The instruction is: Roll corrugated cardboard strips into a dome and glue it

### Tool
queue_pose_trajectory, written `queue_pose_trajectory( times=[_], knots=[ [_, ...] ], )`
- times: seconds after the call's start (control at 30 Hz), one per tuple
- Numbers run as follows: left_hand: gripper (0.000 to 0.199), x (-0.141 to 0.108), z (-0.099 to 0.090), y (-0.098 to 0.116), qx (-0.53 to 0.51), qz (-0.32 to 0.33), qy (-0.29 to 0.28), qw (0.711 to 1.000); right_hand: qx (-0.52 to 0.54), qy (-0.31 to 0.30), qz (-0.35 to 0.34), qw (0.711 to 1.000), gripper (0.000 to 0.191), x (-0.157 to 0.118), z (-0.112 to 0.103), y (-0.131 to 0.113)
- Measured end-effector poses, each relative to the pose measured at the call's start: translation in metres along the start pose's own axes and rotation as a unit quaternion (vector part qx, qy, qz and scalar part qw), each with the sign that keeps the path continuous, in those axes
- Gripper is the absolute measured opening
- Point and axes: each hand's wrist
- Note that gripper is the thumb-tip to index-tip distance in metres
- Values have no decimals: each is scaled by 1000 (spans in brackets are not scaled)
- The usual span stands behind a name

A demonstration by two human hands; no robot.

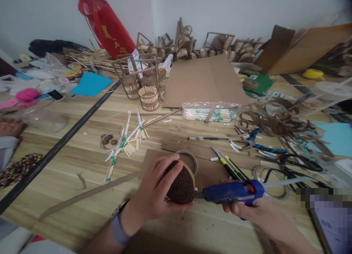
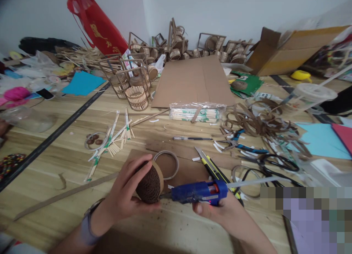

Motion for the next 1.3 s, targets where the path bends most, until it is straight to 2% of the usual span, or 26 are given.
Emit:
queue_pose_trajectory(
  times=[0.1,0.2,0.27,0.4,0.5,0.63,0.73,0.97,1.3],
  knots=[
    [78,-1,0,1,-1,-4,-5,1000,-3,5,-5,1000,55,1,-2,2],
    [77,-2,0,1,-3,-4,-11,1000,-5,-24,-21,999,53,2,-4,4],
    [76,-2,1,1,-10,-12,-7,1000,7,-16,-19,1000,53,2,-4,5],
    [72,-3,6,6,-32,-71,2,997,55,101,21,993,47,1,4,8],
    [72,-4,15,12,-51,-133,-16,990,89,145,17,985,42,2,13,12],
    [74,-3,30,20,-54,-168,-30,984,122,137,0,983,37,5,26,13],
    [72,-2,36,23,-44,-183,-22,982,106,134,-12,985,33,8,32,11],
    [70,3,37,28,-23,-202,-1,979,-5,152,-41,988,22,15,35,11],
    [68,9,39,37,-6,-198,14,980,5,133,-69,989,19,18,35,20]
  ],
)
Point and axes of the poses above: each hand's wrist, its own x-axis towards the middle knuckle, its own z-axis out of the palm, y = z × x, and after that the axes turned 4 degrees about -x, right-handed
